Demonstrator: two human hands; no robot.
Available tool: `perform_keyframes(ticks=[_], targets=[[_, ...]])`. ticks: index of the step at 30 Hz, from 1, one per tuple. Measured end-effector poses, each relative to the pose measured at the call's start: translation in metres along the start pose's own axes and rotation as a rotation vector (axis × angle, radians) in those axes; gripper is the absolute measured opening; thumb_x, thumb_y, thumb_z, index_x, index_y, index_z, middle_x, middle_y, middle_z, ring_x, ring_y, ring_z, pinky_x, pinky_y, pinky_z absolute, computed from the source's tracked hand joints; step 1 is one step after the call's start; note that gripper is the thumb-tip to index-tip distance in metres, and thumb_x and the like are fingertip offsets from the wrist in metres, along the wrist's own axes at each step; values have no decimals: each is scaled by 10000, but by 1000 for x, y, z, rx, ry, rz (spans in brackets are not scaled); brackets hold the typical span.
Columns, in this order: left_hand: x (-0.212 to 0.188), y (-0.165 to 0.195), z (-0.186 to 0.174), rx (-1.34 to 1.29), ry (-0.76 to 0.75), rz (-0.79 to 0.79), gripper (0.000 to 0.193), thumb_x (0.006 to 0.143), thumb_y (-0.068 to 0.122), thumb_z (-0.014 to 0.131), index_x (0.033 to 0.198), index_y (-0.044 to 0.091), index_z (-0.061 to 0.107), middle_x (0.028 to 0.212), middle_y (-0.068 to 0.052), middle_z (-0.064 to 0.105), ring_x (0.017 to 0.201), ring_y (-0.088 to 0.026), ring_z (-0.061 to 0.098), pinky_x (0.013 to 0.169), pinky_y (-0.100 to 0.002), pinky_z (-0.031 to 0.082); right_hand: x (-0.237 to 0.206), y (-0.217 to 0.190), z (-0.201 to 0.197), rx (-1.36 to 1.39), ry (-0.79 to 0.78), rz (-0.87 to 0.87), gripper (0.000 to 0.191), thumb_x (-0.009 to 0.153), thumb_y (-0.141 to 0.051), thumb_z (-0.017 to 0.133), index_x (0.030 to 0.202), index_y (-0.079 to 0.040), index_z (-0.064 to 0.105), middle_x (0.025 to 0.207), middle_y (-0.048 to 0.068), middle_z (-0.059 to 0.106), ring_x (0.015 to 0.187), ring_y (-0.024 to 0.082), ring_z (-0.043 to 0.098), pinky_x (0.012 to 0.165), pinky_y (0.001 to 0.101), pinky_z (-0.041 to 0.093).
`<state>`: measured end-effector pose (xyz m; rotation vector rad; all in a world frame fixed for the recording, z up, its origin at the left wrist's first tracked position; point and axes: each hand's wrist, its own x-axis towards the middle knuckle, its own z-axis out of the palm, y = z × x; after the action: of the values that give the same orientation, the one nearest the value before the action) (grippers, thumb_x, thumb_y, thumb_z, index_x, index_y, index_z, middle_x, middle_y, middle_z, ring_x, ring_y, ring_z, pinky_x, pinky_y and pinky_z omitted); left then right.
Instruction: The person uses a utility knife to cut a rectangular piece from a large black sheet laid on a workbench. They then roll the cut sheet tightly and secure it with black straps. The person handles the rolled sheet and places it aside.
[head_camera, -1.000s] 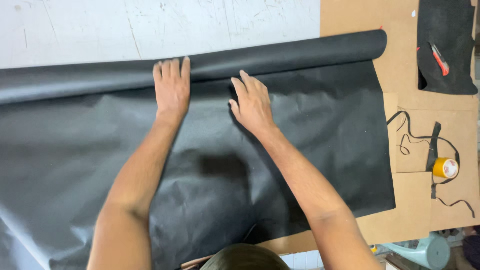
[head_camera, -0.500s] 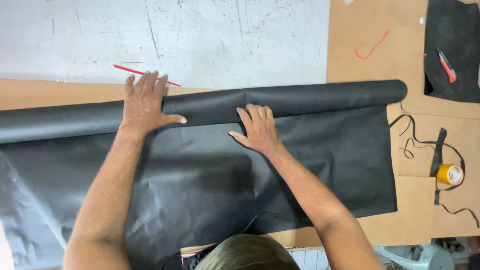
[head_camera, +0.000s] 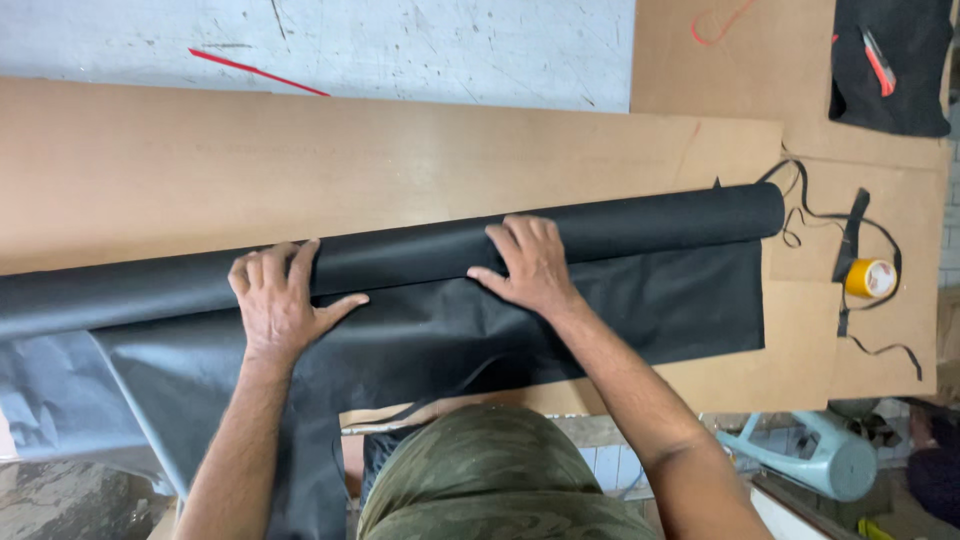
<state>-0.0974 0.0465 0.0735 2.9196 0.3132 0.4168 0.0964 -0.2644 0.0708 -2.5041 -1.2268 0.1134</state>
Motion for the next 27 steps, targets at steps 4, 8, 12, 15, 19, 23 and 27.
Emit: perform_keyframes(ticks=[4, 8, 12, 15, 19, 23, 27], targets=[[-6, 9, 0, 19, -14, 84, 978, 683, 778, 762, 1345, 72, 618, 1335, -134, 575, 1277, -313, 551, 1126, -555, 367, -29, 15, -4, -106, 119, -71, 842, 791, -637, 781, 1320, -2, 620, 1392, 244, 564, 1236, 385, 526, 1053, 509, 405], [-34, 32, 3, 20, -242, 94, 976, 674, 739, 803, 1389, 98, 631, 1250, -106, 586, 1221, -291, 542, 1116, -523, 392, -83, 6, -3, -45, 13, -93, 816, 804, -563, 833, 1383, -31, 611, 1396, 171, 572, 1288, 356, 530, 1100, 505, 402], [-88, 69, -15, 54, -237, -6, 918, 662, 669, 837, 1406, 166, 644, 1206, -103, 568, 1191, -302, 527, 1091, -521, 392, -134, 9, -18, 4, 27, -43, 818, 700, -531, 900, 1336, -105, 609, 1340, 176, 563, 1242, 358, 527, 1074, 525, 390], [-121, 93, -27, 87, -181, -39, 936, 626, 677, 839, 1388, 177, 624, 1269, -148, 562, 1217, -340, 503, 1093, -543, 365, -160, 26, -32, -61, 65, -69, 927, 586, -512, 919, 1332, -76, 586, 1374, 245, 538, 1243, 395, 506, 1046, 540, 373], [-129, 79, -27, 318, -376, -29, 1080, 533, 646, 863, 1465, 208, 537, 1411, -130, 552, 1324, -299, 484, 1129, -564, 301, -182, 55, -41, -68, -78, -51, 930, 623, -408, 937, 1409, -77, 567, 1340, 136, 596, 1242, 318, 547, 1090, 494, 401], [-145, 36, -40, 353, -476, -147, 1022, 623, 426, 927, 1542, 245, 518, 1512, -40, 575, 1408, -235, 521, 1243, -537, 289, -190, 67, -34, -131, -123, -44, 807, 662, -361, 943, 1350, -100, 614, 1204, 92, 664, 1124, 279, 601, 981, 456, 456], [-142, 16, -60, 395, -422, -202, 908, 532, 318, 965, 1371, 251, 625, 1378, -13, 663, 1340, -225, 576, 1164, -553, 299, -188, 69, -40, -112, -86, -6, 545, 750, -309, 935, 1197, -140, 673, 1043, 35, 722, 987, 216, 676, 857, 420, 504]])
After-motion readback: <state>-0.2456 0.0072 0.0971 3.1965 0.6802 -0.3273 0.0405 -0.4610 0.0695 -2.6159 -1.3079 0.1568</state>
